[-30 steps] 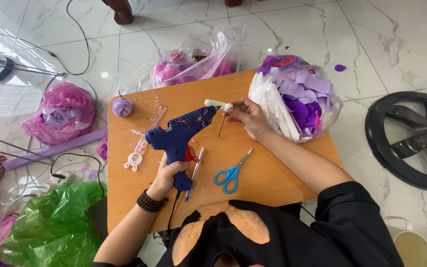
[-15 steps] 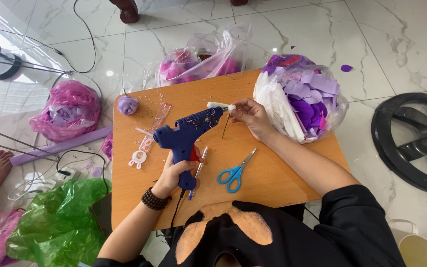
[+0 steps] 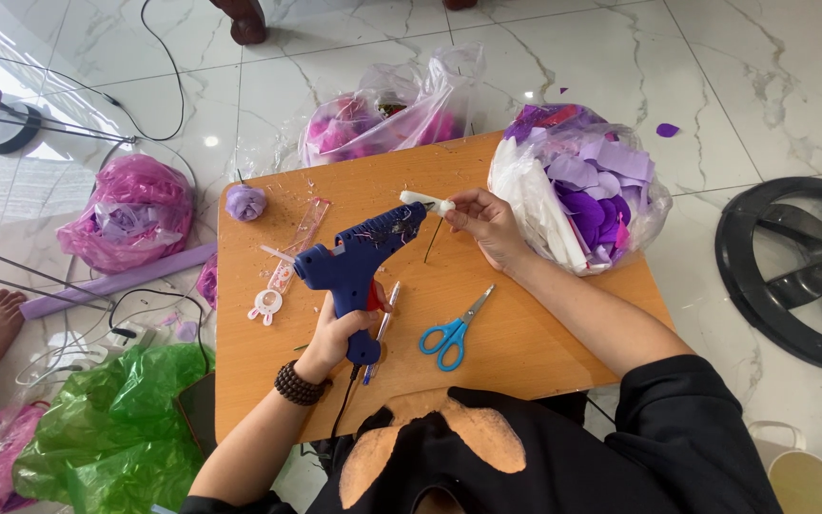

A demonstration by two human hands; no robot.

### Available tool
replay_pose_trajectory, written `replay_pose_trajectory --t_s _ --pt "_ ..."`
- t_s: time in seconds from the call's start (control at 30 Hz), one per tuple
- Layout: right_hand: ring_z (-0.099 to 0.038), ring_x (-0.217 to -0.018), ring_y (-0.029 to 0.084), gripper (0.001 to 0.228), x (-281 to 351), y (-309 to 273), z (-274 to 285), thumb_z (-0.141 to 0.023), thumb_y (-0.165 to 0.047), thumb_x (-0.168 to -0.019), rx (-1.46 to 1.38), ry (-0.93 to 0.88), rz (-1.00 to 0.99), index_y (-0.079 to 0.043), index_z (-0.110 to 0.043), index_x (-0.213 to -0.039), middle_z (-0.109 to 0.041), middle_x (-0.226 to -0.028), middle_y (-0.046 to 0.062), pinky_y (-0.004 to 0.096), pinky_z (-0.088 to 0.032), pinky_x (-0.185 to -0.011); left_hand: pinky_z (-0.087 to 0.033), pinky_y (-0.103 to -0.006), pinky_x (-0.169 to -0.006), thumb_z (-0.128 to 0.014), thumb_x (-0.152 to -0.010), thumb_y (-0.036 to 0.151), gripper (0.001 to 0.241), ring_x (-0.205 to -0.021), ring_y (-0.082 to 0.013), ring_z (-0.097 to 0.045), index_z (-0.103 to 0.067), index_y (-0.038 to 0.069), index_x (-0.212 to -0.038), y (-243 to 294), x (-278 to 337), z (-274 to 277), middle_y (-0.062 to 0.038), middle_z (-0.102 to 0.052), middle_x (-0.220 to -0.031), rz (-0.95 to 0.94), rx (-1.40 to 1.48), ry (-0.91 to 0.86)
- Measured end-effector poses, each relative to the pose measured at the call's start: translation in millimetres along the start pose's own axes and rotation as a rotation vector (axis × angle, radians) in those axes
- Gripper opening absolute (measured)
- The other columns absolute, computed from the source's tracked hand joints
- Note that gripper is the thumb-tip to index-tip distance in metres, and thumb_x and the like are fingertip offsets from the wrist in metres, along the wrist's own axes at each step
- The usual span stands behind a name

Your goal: Using a hot glue gun to attach small white foam pieces to a wire stem for a floral craft

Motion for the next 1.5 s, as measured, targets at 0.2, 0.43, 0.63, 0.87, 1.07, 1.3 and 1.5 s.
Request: replay_pose_trajectory --t_s 0.2,0.43,0.63,0.87,1.07,1.3,1.5 --pt "-0.061 -0.072 0.008 0.021 1.6 -6.1 -4.2 -0.074 -0.001 -0.076 -0.004 0.004 -0.001 -0.002 -0.063 -0.093 -0.064 -0.076 0.004 0.021 -0.053 -0.061 -0.039 -0.0265 -0.042 -0.064 -0.06 0.006 0.021 -0.042 -0.0143 -0.051 -0.059 0.001 -0.08 -6.3 -1.3 2.4 -0.014 -0.057 -0.061 -0.019 -0.006 -0.032" --pt "-0.06 -0.072 0.007 0.02 -0.3 0.2 0.9 -0.074 -0.001 -0.076 -0.005 0.01 0.005 -0.002 -0.063 -0.093 -0.064 -0.078 0.004 0.021 -0.052 -0.062 -0.037 -0.0259 -0.041 -0.065 -0.062 0.008 0.019 -0.042 -0.0133 -0.049 -0.059 0.001 -0.078 -2.3 -1.7 1.2 -0.014 -0.057 -0.061 -0.069 -0.044 -0.033" --pt "-0.06 -0.073 0.007 0.02 1.2 -4.3 -1.4 -0.074 0.0 -0.076 0.003 0.019 -0.006 -0.002 -0.063 -0.093 -0.065 -0.078 0.004 0.02 -0.051 -0.062 -0.043 -0.028 -0.044 -0.067 -0.062 0.003 0.021 -0.045 -0.016 -0.053 -0.059 0.002 -0.081 -19.9 -2.1 4.8 -0.013 -0.059 -0.068 -0.024 -0.027 -0.003" --pt "-0.059 -0.073 0.007 0.02 0.8 -2.5 -1.3 -0.074 -0.002 -0.076 0.021 0.031 -0.005 -0.004 -0.063 -0.092 -0.066 -0.079 0.004 0.02 -0.051 -0.062 -0.043 -0.0276 -0.045 -0.066 -0.063 0.004 0.021 -0.048 -0.0149 -0.053 -0.06 0.002 -0.083 -17.6 -0.3 3.1 -0.012 -0.058 -0.065 0.008 -0.055 -0.006" --pt "-0.06 -0.073 0.006 0.02 1.0 -2.1 -1.0 -0.074 -0.002 -0.076 0.013 0.038 0.0 -0.004 -0.063 -0.092 -0.066 -0.079 0.004 0.019 -0.05 -0.062 -0.043 -0.0278 -0.048 -0.067 -0.064 0.005 0.019 -0.051 -0.0144 -0.053 -0.06 0.004 -0.082 -11.1 0.6 0.5 -0.012 -0.059 -0.067 0.008 -0.08 -0.003" --pt "-0.059 -0.074 0.006 0.02 -1.3 1.9 2.2 -0.074 -0.003 -0.077 0.006 0.036 -0.007 -0.005 -0.063 -0.093 -0.066 -0.08 0.004 0.019 -0.05 -0.063 -0.045 -0.0298 -0.052 -0.068 -0.063 0.002 0.02 -0.056 -0.017 -0.056 -0.061 0.003 -0.081 -18.4 -0.7 7.2 -0.012 -0.058 -0.066 0.006 -0.11 -0.003" --pt "-0.059 -0.074 0.006 0.02 -0.7 0.6 2.9 -0.073 -0.003 -0.077 -0.029 0.049 -0.013 -0.004 -0.062 -0.094 -0.065 -0.08 0.004 0.019 -0.051 -0.063 -0.046 -0.0306 -0.055 -0.067 -0.063 0.002 0.02 -0.064 -0.0199 -0.06 -0.059 0.005 -0.081 -17.0 0.2 6.2 -0.011 -0.058 -0.071 -0.005 -0.08 -0.019"
Point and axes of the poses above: each hand's wrist, its own x-axis away from the middle knuckle, its own z-axis out of the back of the hand, y = z × x, the point moved 3 cm from there along -x, towards the middle knuckle
